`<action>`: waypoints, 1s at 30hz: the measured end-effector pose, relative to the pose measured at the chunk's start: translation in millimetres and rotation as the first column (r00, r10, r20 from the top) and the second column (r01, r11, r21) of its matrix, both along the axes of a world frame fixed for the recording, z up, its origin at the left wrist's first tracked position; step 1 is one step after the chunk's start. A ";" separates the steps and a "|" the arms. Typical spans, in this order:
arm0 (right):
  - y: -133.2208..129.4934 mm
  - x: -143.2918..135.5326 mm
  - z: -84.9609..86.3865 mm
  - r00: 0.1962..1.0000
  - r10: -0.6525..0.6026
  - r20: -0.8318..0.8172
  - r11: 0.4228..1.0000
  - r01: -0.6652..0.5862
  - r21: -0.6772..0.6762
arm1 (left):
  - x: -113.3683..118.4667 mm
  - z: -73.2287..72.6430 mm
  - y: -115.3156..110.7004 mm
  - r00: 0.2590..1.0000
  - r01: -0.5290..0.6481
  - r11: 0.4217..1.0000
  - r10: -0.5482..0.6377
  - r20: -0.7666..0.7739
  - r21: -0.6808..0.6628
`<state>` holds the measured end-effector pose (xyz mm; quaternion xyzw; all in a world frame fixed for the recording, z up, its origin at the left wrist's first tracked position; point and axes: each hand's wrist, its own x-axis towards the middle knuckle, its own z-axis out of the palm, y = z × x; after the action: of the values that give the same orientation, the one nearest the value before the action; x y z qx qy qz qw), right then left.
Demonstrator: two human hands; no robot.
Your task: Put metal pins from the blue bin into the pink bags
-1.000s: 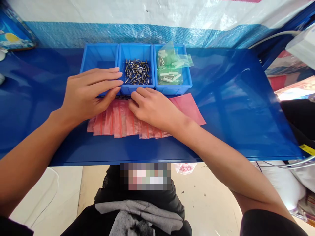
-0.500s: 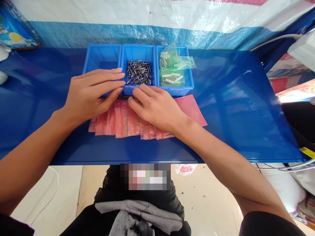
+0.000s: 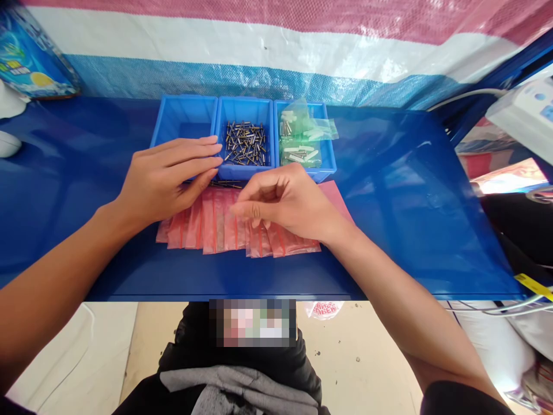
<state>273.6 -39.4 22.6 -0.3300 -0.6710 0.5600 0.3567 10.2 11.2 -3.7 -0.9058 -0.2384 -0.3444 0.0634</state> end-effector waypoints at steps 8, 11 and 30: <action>-2.6 -5.6 -5.7 0.904 -0.427 0.007 0.728 0.339 0.596 | -0.2 -0.5 0.5 1.000 0.003 1.000 -0.003 -0.010 0.013; -6.2 -3.5 -7.2 0.767 -0.526 0.368 0.496 -0.074 0.865 | 0.0 -0.8 0.5 1.000 0.009 1.000 -0.009 -0.001 0.005; -8.5 -2.5 17.4 0.982 -0.182 0.046 0.924 0.155 0.349 | 0.0 0.7 -0.9 1.000 0.023 1.000 -0.023 0.007 0.006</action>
<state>271.1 -47.9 40.0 -0.3408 -0.7409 0.3883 0.4291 10.2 10.3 -3.1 -0.9071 -0.2271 -0.3489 0.0612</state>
